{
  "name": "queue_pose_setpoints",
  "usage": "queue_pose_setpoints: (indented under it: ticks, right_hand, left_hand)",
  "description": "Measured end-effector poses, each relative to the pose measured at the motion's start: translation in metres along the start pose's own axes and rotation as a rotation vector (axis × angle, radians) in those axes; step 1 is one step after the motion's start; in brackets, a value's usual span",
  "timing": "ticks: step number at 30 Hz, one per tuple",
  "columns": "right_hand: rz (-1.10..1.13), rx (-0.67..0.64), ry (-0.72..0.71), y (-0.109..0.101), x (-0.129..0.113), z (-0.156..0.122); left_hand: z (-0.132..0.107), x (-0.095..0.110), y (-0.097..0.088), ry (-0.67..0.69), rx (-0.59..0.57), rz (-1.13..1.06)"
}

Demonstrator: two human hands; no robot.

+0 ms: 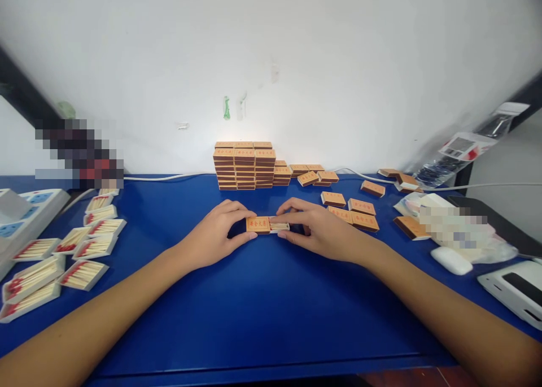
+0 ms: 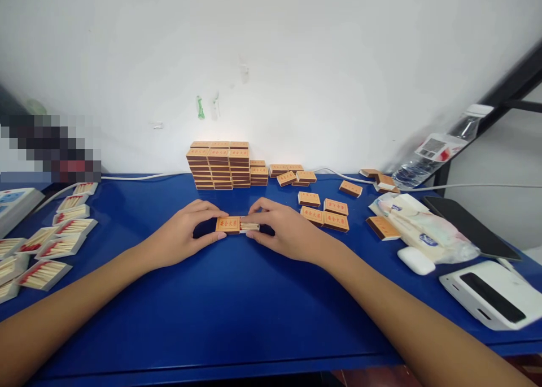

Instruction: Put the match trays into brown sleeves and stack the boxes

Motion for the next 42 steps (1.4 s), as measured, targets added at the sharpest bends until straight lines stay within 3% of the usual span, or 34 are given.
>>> queue_pose_setpoints:
  ticks: [6,14,17,21,22,26,27,30,35,38,39,42]
  right_hand:
    - [-0.03,0.035,0.162,-0.002,0.014,-0.001]
    - [0.111,0.107,0.104,-0.003,0.012,0.002]
    - [0.271,0.235,0.153,-0.004,0.01,0.003]
    - [0.66,0.47,0.259,0.005,0.001,0.002]
    - [0.761,0.444,0.259,0.01,-0.005,0.003]
    - [1.02,0.069,0.145,0.034,-0.031,0.009]
    - [1.048,0.05,0.129,0.036,-0.034,0.009]
    - [1.085,0.196,0.14,0.031,-0.034,0.006]
    - [1.171,-0.019,0.093,0.036,-0.042,0.007]
    - [1.169,0.165,0.1,0.032,-0.04,0.006]
    - [1.171,0.161,0.09,0.033,-0.04,0.006]
    - [1.179,-0.039,0.045,0.038,-0.045,0.006]
  left_hand:
    - [0.0,-0.003,0.0,0.003,0.028,-0.029]
    - [0.001,0.0,-0.005,0.028,0.07,-0.112]
    - [0.0,-0.002,-0.008,0.015,0.146,-0.135]
    - [-0.002,-0.006,-0.015,-0.031,0.311,-0.122]
    - [-0.003,-0.006,-0.016,-0.042,0.349,-0.118]
    - [-0.004,-0.002,-0.018,-0.048,0.407,-0.119]
    - [-0.004,0.0,-0.018,-0.044,0.404,-0.122]
    - [-0.005,0.006,-0.017,-0.032,0.412,-0.13]
    - [-0.006,0.011,-0.016,-0.021,0.423,-0.163]
    - [-0.007,0.013,-0.016,-0.007,0.452,-0.152]
    - [-0.008,0.014,-0.016,-0.007,0.458,-0.151]
    - [-0.008,0.014,-0.016,-0.01,0.445,-0.166]
Point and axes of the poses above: each hand's wrist, its own z-axis towards the middle knuckle, its own y-axis out of the palm, x = y × z, the point moved 4 cm from there along z, towards the middle knuckle, and after that the axes turned 13 degrees about -x, right-handed, at the moved point
